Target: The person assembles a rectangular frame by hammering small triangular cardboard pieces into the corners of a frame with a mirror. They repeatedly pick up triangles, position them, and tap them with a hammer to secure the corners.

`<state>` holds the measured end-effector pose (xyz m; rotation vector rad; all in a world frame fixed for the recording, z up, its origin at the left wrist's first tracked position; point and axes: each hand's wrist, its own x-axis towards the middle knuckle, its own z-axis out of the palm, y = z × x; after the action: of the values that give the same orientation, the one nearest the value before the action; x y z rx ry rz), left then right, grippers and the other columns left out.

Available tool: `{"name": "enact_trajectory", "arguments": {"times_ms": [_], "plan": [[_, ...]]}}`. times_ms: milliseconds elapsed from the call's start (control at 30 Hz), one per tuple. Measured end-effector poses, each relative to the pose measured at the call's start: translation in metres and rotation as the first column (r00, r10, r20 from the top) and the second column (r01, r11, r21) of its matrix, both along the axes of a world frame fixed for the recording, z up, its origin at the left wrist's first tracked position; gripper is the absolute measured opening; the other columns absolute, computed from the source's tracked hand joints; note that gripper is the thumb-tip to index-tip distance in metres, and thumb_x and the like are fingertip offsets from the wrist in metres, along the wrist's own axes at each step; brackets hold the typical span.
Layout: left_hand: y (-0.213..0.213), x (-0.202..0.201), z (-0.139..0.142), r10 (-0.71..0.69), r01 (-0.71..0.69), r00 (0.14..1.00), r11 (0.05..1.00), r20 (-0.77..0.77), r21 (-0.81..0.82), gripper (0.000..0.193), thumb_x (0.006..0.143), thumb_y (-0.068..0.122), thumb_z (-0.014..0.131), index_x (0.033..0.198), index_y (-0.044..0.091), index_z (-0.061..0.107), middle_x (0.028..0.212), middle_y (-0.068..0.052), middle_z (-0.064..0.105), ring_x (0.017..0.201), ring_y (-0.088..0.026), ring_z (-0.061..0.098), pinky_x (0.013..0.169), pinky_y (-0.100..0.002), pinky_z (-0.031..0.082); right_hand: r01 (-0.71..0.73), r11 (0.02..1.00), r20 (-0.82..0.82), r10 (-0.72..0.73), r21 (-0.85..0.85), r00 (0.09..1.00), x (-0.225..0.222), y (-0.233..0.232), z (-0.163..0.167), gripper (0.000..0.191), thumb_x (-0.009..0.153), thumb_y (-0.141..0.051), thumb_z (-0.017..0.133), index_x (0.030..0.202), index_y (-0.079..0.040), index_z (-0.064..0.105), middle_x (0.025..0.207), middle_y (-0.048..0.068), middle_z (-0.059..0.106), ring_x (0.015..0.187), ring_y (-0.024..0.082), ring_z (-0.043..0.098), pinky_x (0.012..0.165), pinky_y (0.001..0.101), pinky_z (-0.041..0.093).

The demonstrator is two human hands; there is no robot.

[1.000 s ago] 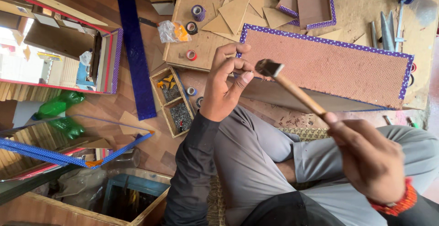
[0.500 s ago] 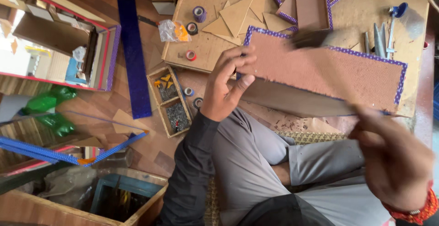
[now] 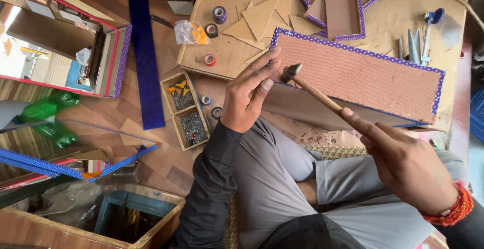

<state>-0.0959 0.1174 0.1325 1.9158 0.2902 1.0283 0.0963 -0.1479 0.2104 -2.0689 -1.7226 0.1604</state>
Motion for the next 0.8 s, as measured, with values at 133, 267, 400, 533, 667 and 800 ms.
{"name": "enact_trajectory", "arguments": {"times_ms": [133, 267, 400, 533, 667, 800], "plan": [[-0.001, -0.001, 0.009, 0.009, -0.01, 0.999, 1.0, -0.034, -0.026, 0.031, 0.109, 0.007, 0.056, 0.138, -0.001, 0.063, 0.15, -0.014, 0.06, 0.143, -0.028, 0.059, 0.117, -0.035, 0.051, 0.097, 0.983, -0.109, -0.081, 0.157, 0.991, -0.009, 0.002, 0.0, 0.054, 0.094, 0.001, 0.055, 0.146, -0.013, 0.055, 0.085, 0.006, 0.063, 0.071, 0.026, 0.062, 0.06, 0.0335, 0.053], [-0.004, -0.001, 0.009, 0.012, -0.012, 1.0, 1.0, -0.013, 0.012, 0.031, 0.109, 0.006, 0.057, 0.138, -0.003, 0.063, 0.151, -0.016, 0.06, 0.144, -0.029, 0.059, 0.119, -0.037, 0.049, 0.045, 0.983, 0.106, -0.027, -0.176, 0.994, -0.007, 0.008, 0.005, 0.062, 0.085, -0.003, 0.066, 0.145, -0.016, 0.061, 0.088, 0.01, 0.07, 0.066, 0.03, 0.067, 0.061, 0.04, 0.054], [-0.001, -0.012, -0.016, 0.007, -0.007, 1.0, 0.998, 0.001, 0.064, 0.035, 0.112, 0.005, 0.053, 0.146, -0.002, 0.059, 0.154, -0.016, 0.055, 0.144, -0.028, 0.056, 0.118, -0.037, 0.046, 0.152, 0.988, 0.123, -0.155, 0.036, 0.98, 0.014, 0.01, 0.02, 0.041, 0.098, -0.005, 0.065, 0.138, -0.013, 0.067, 0.114, 0.01, 0.07, 0.077, 0.024, 0.07, 0.064, 0.0324, 0.055], [0.021, -0.048, -0.071, 0.413, -0.423, 0.906, 0.89, -0.092, -0.172, 0.043, 0.099, 0.015, 0.066, 0.139, 0.002, 0.056, 0.138, -0.017, 0.056, 0.113, -0.027, 0.067, 0.095, -0.035, 0.058, 0.181, 0.983, 0.229, -0.184, 0.034, 0.956, 0.031, 0.013, 0.024, 0.042, 0.08, -0.021, 0.079, 0.122, -0.012, 0.075, 0.121, 0.009, 0.069, 0.075, 0.022, 0.071, 0.061, 0.0342, 0.055], [0.045, -0.094, -0.132, 0.569, -0.654, 0.346, 0.717, -0.746, 0.244, 0.017, 0.089, 0.017, 0.07, 0.104, 0.011, 0.071, 0.095, -0.013, 0.075, 0.094, -0.037, 0.07, 0.082, -0.047, 0.055, 0.261, 0.963, 0.316, -0.228, -0.065, 0.921, 0.034, 0.016, 0.02, 0.032, 0.083, -0.026, 0.083, 0.112, -0.014, 0.08, 0.116, 0.001, 0.072, 0.068, 0.017, 0.071, 0.056, 0.0318, 0.053], [0.045, -0.113, -0.159, 0.466, -0.604, 0.337, 0.774, -0.818, 0.192, 0.023, 0.086, 0.015, 0.068, 0.108, 0.013, 0.074, 0.1, -0.015, 0.075, 0.098, -0.038, 0.07, 0.086, -0.049, 0.055, 0.194, 0.979, 0.275, -0.203, 0.059, 0.94, 0.035, 0.016, 0.018, 0.031, 0.083, -0.024, 0.081, 0.112, -0.012, 0.08, 0.108, 0.002, 0.071, 0.07, 0.017, 0.07, 0.058, 0.031, 0.054]]}}
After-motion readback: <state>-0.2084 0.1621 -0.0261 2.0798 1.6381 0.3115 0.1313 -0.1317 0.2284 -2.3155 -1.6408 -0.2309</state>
